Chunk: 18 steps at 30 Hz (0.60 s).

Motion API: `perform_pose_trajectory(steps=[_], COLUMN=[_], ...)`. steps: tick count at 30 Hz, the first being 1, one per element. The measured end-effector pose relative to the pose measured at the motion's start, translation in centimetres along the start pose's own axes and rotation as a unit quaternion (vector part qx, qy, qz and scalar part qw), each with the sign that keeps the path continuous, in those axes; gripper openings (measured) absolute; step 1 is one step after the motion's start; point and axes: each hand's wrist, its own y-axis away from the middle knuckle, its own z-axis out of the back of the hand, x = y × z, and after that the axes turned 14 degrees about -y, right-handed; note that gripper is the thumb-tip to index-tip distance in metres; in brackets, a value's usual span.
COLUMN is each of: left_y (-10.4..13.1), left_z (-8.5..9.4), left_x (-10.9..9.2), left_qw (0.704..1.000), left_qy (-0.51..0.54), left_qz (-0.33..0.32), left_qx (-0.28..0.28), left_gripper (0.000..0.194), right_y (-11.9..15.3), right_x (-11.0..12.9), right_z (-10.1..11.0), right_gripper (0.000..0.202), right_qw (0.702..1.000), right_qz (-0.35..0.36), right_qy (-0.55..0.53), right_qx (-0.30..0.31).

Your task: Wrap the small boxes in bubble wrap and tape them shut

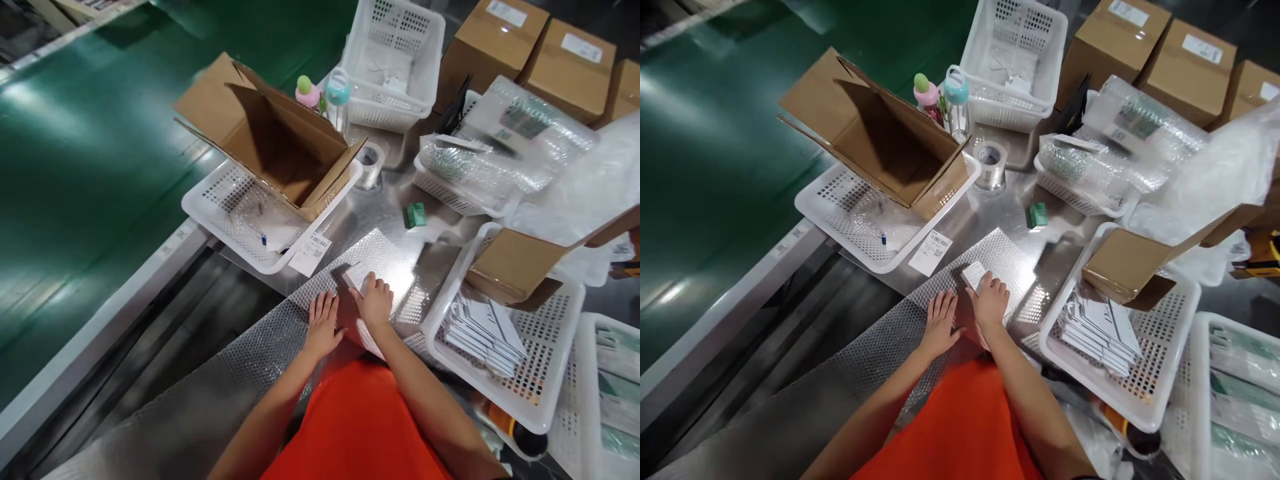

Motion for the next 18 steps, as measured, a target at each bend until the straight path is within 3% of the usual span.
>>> perform_pose_trajectory(steps=[11,14,18], left_y=[0.0,-0.2,-1.0], left_z=[0.3,1.1,2.6], left_x=[-0.1,-0.6,-2.5], left_qw=[1.000,1.000,0.994], left_qy=[-0.009,-0.002,0.069], left_qz=[0.002,0.016,0.073], left_qx=[0.001,-0.006,-0.041], left_gripper=[0.081,0.078,0.055], right_y=[0.0,-0.7,-4.1], right_x=[-0.7,-1.2,-4.2], right_z=[-1.3,-0.4,2.4], right_gripper=[0.068,0.066,0.049], right_qw=[1.000,1.000,0.998], right_qz=[0.026,0.016,-0.032], right_qy=[0.004,-0.026,-0.046], right_qx=[0.005,-0.004,-0.042])
